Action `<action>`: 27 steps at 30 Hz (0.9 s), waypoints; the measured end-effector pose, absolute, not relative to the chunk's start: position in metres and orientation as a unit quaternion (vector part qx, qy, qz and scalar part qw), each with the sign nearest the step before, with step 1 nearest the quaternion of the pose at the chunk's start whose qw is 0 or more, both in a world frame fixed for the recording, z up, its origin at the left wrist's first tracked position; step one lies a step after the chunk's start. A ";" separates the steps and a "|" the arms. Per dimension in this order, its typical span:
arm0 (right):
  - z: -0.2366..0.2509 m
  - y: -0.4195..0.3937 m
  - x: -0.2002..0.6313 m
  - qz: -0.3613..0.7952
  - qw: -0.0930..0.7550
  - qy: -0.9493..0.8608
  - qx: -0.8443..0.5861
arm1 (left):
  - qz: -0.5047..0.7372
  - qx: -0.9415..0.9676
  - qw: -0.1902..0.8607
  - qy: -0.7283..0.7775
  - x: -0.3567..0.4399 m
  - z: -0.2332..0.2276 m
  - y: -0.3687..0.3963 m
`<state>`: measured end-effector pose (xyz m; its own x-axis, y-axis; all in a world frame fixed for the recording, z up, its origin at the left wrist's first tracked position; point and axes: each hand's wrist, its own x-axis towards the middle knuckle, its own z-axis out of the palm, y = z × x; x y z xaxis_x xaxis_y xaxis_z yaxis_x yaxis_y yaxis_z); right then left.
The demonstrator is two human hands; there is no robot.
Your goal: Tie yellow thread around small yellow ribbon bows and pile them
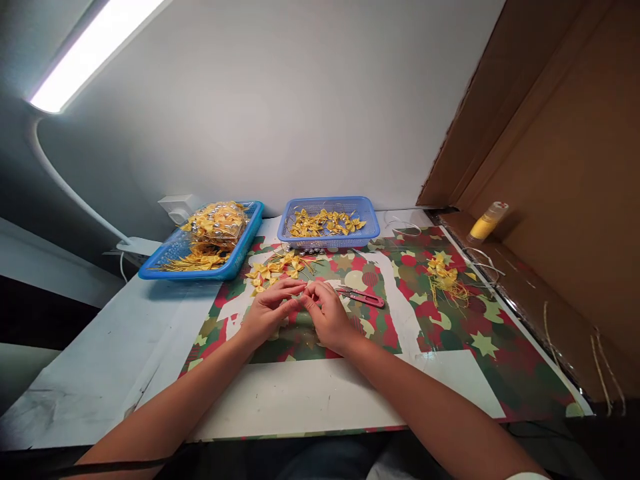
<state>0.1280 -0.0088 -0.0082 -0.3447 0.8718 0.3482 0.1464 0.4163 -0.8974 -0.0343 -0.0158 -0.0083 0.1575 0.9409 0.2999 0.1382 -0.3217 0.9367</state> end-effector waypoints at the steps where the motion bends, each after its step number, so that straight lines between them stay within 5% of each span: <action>1: -0.009 -0.009 0.128 0.407 0.442 -0.714 -0.358 | 0.503 0.631 0.415 0.419 -0.034 -0.008 -0.015; 18: -0.003 -0.003 0.137 0.301 0.448 -0.762 -0.358 | 0.397 0.703 0.334 0.487 -0.029 -0.001 -0.022; 27: -0.007 0.005 0.141 0.301 0.487 -0.718 -0.395 | 0.440 0.521 0.566 0.464 -0.033 -0.006 -0.017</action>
